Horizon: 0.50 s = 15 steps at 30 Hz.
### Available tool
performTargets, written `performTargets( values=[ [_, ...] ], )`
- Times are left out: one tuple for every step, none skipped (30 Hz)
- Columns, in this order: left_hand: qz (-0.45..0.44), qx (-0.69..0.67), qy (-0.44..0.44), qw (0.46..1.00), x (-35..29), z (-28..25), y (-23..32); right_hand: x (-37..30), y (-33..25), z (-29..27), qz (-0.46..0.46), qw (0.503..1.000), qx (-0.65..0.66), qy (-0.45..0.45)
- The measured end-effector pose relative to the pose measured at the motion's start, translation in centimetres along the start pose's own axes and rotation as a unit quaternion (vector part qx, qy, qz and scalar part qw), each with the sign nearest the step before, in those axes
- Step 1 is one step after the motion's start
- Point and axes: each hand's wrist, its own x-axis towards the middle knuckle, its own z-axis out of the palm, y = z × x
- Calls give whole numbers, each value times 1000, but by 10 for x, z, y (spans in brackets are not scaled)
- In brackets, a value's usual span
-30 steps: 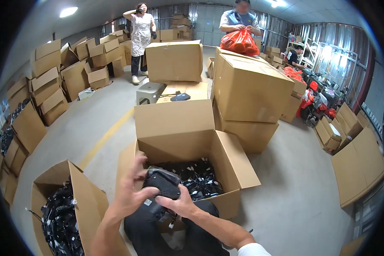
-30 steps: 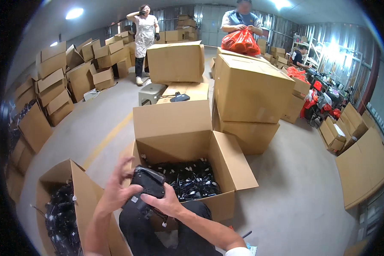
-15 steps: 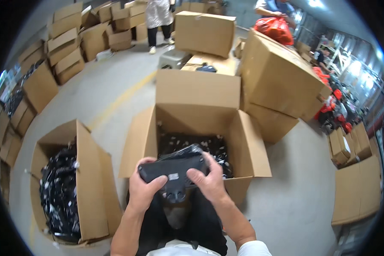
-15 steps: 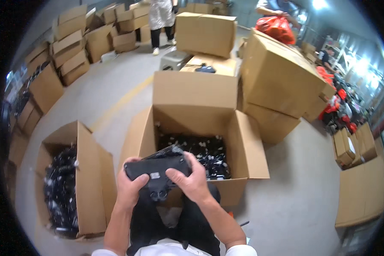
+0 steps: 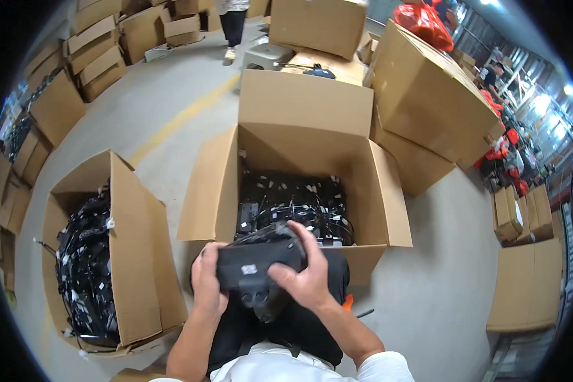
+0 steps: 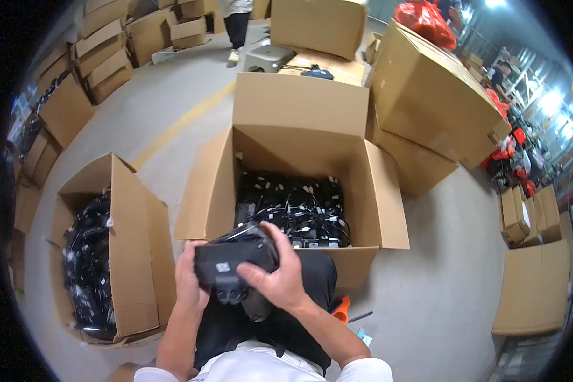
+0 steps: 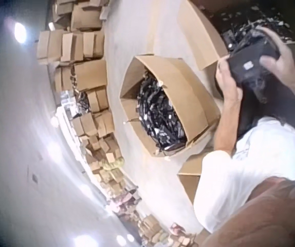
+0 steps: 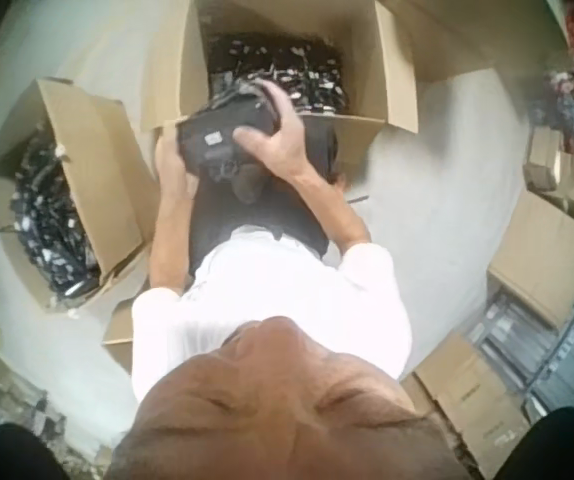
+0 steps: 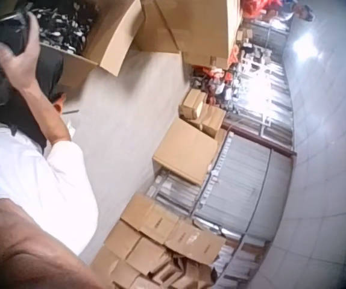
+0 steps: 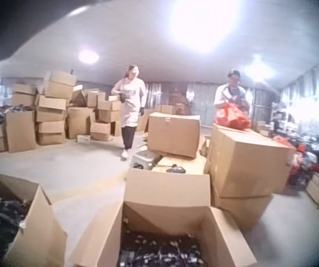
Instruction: The person sits on the floor between two large cardboard boxes filled with black electronic components. They repeatedly pick up individual units from the left box, inspect them by turning them over in their hands, and place them into the right box. The process is continuous and repetitive throughout the clip.
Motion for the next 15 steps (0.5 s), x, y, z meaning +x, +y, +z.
performTargets(
  values=[
    [-19,19,34,999,-5,-6,-3,-8,5,3,-19,1000,16,-20],
    [-23,12,29,999,-10,-7,-7,-14,8,2,-71,997,-26,-10],
    [-27,6,25,999,-14,-8,-10,-18,10,4,-81,995,-50,15],
    [-29,1,24,999,-19,-10,-12,-22,13,6,-90,993,-71,37],
    [-32,-10,2,999,-24,-12,-12,-23,18,5,-74,994,-64,48],
    [-29,-14,4,999,-27,-11,-13,-23,23,5,-58,995,-56,59],
    [-23,-19,7,1000,-31,-8,-15,-20,25,5,-45,996,-48,67],
    [-17,-25,10,1000,-33,-7,-16,-19,23,5,-46,996,-44,62],
    [-8,-9,0,1000,-35,-10,-17,-17,19,4,-46,996,-39,58],
    [9,16,-7,1000,-37,-15,-21,-16,17,2,-48,997,-35,51],
    [27,41,-14,999,-39,-21,-25,-15,20,-1,-61,997,-43,22],
    [44,66,-20,997,-39,-23,-29,-14,18,-2,-41,998,-38,0],
    [44,85,18,995,-43,-18,-26,-13,12,-3,-18,999,-34,-22],
    [54,103,30,993,-42,-18,-27,-13,11,-4,4,999,-29,-45],
    [63,121,41,990,-40,-19,-29,-15,16,-7,2,998,-32,-56]
  ],
)
